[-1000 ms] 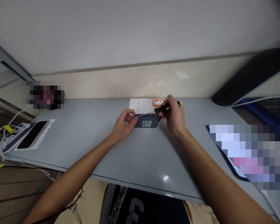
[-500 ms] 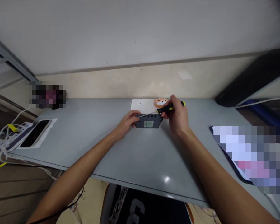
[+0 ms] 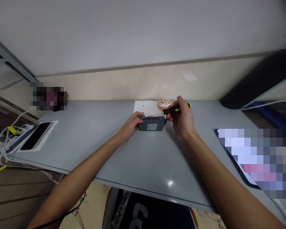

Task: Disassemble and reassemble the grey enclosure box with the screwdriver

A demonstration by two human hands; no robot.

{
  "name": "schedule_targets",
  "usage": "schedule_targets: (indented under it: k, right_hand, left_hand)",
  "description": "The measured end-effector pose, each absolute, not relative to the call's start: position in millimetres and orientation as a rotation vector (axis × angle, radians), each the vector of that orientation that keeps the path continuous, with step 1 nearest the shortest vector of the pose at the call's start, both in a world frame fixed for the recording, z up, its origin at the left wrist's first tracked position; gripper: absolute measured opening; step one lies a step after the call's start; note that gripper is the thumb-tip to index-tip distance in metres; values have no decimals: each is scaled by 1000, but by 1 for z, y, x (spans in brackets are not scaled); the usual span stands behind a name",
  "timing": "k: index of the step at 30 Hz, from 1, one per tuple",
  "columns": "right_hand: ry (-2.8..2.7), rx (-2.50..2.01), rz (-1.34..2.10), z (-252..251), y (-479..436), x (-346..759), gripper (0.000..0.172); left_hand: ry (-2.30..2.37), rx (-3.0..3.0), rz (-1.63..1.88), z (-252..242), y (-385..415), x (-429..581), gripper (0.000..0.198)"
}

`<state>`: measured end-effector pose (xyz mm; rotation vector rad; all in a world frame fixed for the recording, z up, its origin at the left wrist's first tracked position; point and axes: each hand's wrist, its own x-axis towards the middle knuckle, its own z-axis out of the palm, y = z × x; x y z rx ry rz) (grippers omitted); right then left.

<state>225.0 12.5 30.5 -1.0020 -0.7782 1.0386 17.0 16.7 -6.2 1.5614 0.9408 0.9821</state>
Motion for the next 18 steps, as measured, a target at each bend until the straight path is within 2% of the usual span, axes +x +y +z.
schedule_targets:
  k: [4, 9, 18]
  right_hand:
    - [-741, -1001, 1009, 27, 16, 229, 42]
    - [-835, -1215, 835, 18, 20, 230, 50]
    - [-1098, -1225, 751, 10, 19, 226, 37]
  left_hand:
    - [988, 1663, 1004, -3, 10, 16, 19]
    - [997, 1949, 1101, -3, 4, 10, 19]
    - [953, 2277, 1051, 3, 1, -4, 20]
